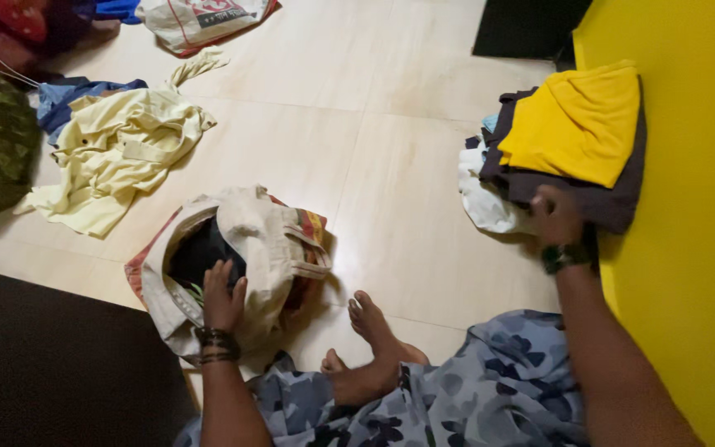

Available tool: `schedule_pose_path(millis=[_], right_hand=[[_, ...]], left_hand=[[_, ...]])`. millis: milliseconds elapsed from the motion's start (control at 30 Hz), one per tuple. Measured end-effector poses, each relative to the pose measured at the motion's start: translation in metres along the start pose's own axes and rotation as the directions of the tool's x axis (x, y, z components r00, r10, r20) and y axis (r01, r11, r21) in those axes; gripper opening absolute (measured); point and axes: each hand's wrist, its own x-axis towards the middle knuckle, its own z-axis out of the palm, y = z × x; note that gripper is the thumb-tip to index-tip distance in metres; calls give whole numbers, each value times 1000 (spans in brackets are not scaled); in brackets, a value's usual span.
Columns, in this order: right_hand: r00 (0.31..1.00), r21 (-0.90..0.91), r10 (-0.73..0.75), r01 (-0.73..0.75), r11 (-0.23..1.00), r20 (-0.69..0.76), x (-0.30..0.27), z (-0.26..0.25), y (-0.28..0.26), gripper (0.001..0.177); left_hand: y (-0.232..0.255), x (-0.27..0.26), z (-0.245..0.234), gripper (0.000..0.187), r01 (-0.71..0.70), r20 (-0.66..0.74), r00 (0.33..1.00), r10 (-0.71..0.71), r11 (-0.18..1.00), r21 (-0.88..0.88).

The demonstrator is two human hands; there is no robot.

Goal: The person sits on the floor and folds a yellow t-shirt and a pair of dark trousers by hand. The folded items are placed into a cloth bag.

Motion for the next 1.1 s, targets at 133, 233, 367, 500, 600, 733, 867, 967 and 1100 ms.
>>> schedule_pose_path(millis=[133,233,367,500,600,733,867,967,1100], right_hand=[[975,-395,-194,139,908,-105,50,-55,11,33],[999,-557,19,8,830,42,62,-65,10,45],[937,-682,305,-112,723,170,77,-67,6,72],[918,-649,381,-223,727,111,88,-72,4,74],[887,-652,441,-254,714,137,93,-78,2,74],[864,-748,447,-136,650,231,90,-82,4,72],[986,-708,113,8,707,124,74,-83,17,69],[973,-530,111,13,848,200,78,-86,18,66],[939,178,238,-286,942,249,91,-92,-2,63]], left_hand=[[35,-43,-18,55,26,-13,1000,-26,999,39],[56,-72,-23,57,209,81,977,-199,964,-162],[60,-97,-25,54,179,76,982,-171,976,-122],[67,-98,-23,54,106,44,993,-109,993,57],[89,-92,-30,55,115,46,992,-115,993,9],[133,-80,-58,55,6,31,1000,-4,998,-62],[172,-87,-98,53,-82,16,996,84,994,-70],[200,-89,-132,55,-148,53,987,152,986,-74],[254,-99,-175,56,-140,96,984,153,981,-134]])
